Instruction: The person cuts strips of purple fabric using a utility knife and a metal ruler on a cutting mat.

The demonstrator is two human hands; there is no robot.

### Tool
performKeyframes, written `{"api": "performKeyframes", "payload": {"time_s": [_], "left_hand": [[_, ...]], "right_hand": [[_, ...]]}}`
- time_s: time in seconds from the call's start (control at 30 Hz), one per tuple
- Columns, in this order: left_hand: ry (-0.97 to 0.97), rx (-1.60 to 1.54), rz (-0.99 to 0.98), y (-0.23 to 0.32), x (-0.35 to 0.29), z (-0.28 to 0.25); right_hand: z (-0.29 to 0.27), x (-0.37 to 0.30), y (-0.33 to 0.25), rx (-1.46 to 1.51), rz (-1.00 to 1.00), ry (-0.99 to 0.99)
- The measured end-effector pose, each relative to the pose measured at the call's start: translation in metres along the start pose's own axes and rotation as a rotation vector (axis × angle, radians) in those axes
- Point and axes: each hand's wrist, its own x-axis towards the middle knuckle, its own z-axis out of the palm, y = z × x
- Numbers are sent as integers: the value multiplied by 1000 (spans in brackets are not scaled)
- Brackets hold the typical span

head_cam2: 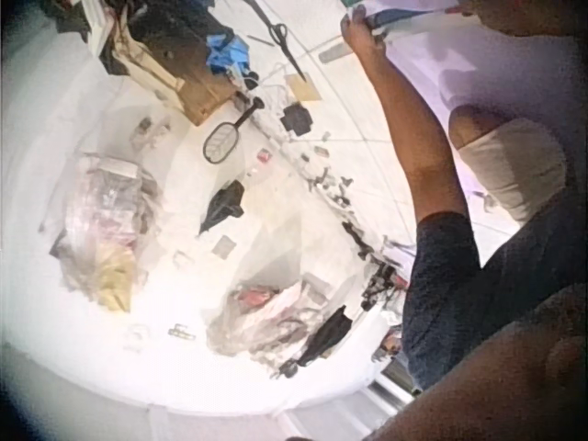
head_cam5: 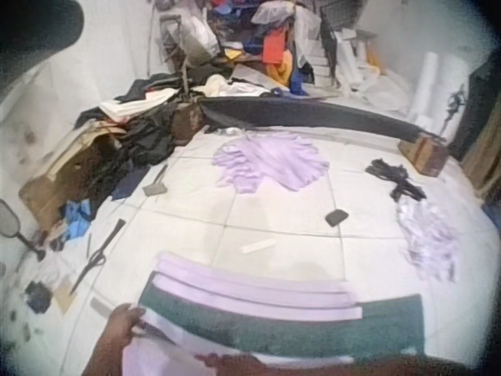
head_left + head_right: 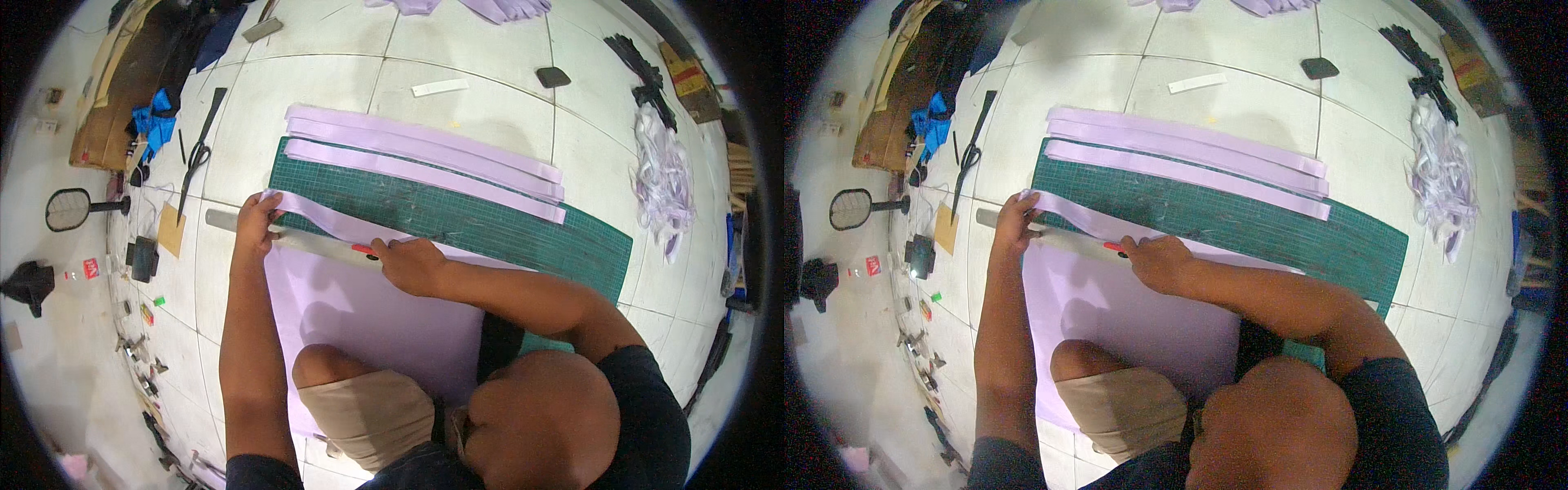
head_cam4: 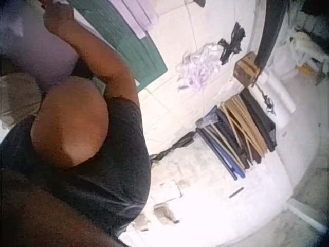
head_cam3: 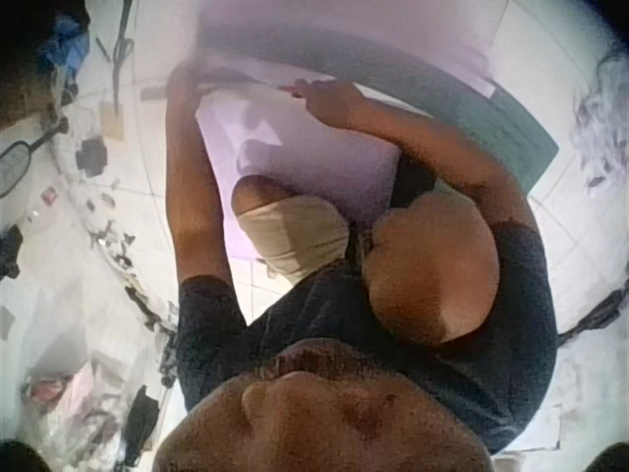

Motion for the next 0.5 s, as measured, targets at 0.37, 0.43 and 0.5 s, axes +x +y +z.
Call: {"api": "performKeyframes", "payload": {"time_s": [0.37,0.43,0.5], "left_hand": [[29,-16,34,-10,12,-5],[43,-20,13,-7,10,2],[62,-22,-15,-1,11,2]], "right_hand": [[-11,8,-19,-8,102,-41],[-15,0,-14,25,135,-110],[-17,-18,-1,34,138,-147]]}}
